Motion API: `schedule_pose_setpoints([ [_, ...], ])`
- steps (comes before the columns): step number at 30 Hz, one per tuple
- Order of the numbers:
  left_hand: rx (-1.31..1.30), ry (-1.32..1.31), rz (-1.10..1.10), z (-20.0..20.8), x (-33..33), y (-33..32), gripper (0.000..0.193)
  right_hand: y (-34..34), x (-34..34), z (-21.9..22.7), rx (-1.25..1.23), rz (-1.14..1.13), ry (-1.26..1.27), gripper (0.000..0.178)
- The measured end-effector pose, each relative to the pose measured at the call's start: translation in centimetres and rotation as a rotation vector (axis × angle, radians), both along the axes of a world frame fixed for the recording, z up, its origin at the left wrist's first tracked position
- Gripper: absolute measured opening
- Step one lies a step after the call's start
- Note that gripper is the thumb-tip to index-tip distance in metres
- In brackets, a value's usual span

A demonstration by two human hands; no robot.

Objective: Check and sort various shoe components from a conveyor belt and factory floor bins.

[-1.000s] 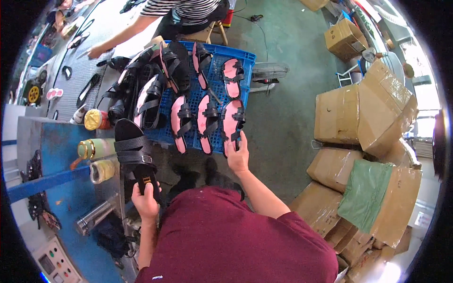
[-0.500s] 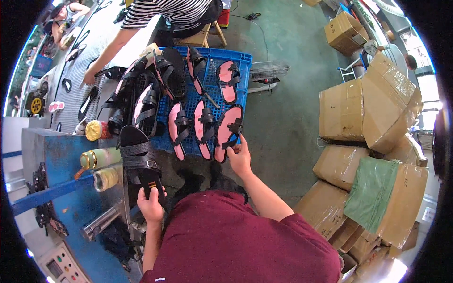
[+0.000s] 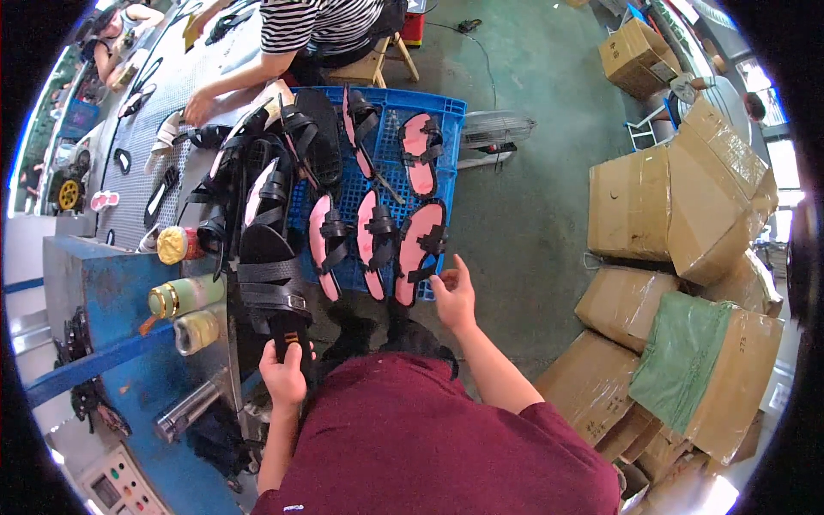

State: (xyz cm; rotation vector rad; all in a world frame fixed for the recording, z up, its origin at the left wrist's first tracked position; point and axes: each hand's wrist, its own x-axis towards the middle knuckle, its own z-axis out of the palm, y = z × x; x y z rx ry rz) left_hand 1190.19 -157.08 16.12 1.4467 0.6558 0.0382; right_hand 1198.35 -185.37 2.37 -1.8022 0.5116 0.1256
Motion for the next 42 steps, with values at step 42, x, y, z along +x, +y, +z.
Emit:
schedule_pose_setpoints([
  [42, 0.094, 1.028, -0.060, -18.8, -12.4, 12.4, 0.031, -13.1, 25.2, 8.7, 0.023, -0.026, -0.085, 0.026],
])
